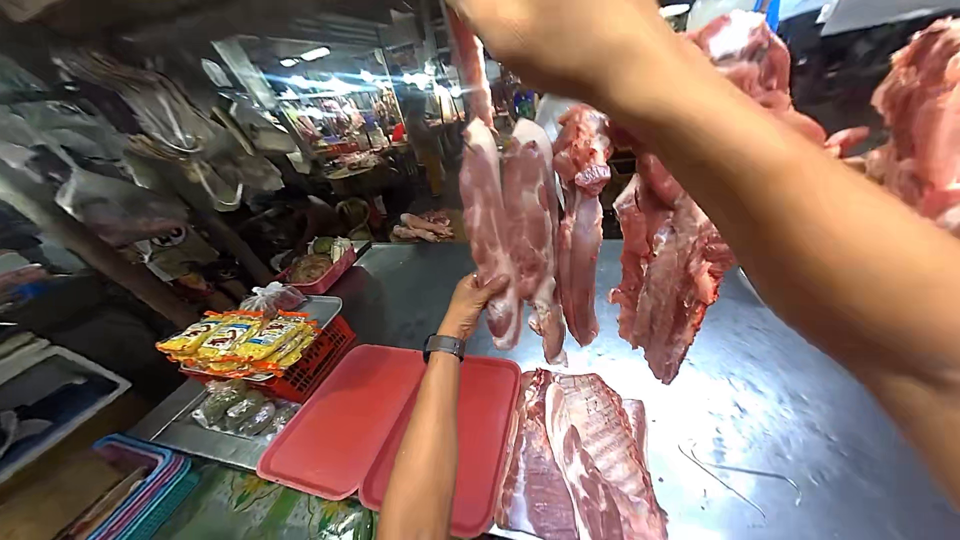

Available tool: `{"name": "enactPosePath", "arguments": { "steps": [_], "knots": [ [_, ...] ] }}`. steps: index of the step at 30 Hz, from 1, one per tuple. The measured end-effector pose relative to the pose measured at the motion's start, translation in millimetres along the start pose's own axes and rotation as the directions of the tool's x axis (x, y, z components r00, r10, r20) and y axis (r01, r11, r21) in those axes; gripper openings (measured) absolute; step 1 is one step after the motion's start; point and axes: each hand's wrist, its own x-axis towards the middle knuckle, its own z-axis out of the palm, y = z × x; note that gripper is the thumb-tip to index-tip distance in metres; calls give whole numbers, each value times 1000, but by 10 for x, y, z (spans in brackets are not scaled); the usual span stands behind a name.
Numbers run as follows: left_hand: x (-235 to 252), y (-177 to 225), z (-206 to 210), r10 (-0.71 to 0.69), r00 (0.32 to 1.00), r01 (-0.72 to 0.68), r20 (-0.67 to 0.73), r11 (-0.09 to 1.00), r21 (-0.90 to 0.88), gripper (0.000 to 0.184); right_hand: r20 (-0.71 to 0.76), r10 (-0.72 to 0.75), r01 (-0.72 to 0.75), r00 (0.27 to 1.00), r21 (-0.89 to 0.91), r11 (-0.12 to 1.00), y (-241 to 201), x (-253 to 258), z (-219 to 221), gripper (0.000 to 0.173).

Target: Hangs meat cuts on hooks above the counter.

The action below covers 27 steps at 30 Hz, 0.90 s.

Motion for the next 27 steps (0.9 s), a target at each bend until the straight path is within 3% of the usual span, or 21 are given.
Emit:
{"name": "enactPosePath", "arguments": {
  "steps": [2,4,6,7,9,11,12,14,17,20,27],
  "knots": [
    [-168,-289,-69,-49,999,49,-6,999,10,29,51,-72,69,996,50,996,-204,-907,-284,24],
    [-287,-528,-160,-67,997,66,-35,998,-11,32,171,-126,72,977,288,955,-149,-1909,-406,22],
    [-468,-819,-200,-88,993,84,-75,995,-46,38,431,39,-286,902,527,800,101,-3030,-342,16],
    [-614,-966,-186,-113,988,109,-110,993,-38,41,590,152,-517,793,518,682,281,-3606,-254,16],
    [-970,-1245,-51,-224,940,234,-256,972,10,46,775,446,-859,448,234,456,654,-4694,-31,17],
    [-1415,-1585,206,-340,853,405,-396,910,92,40,714,694,-935,96,-175,310,940,-5652,222,22],
    [-1643,-1770,364,-384,811,474,-442,873,110,36,661,750,-910,-20,-323,261,1052,-6088,340,25],
    [-2123,-2066,717,-454,759,564,-466,816,124,32,607,775,-833,-175,-511,212,1134,-6747,466,29],
    [-2713,-2248,1259,-502,723,618,-474,777,120,30,567,776,-725,-276,-653,219,1128,-7107,396,27],
    [-3054,-2305,1577,-523,697,643,-491,759,104,29,620,732,-595,-282,-712,373,1142,-7259,256,27],
    [-3142,-2274,1569,-581,618,724,-530,682,97,31,718,583,-326,-381,-694,642,1371,-7172,349,41]
  ]
}}
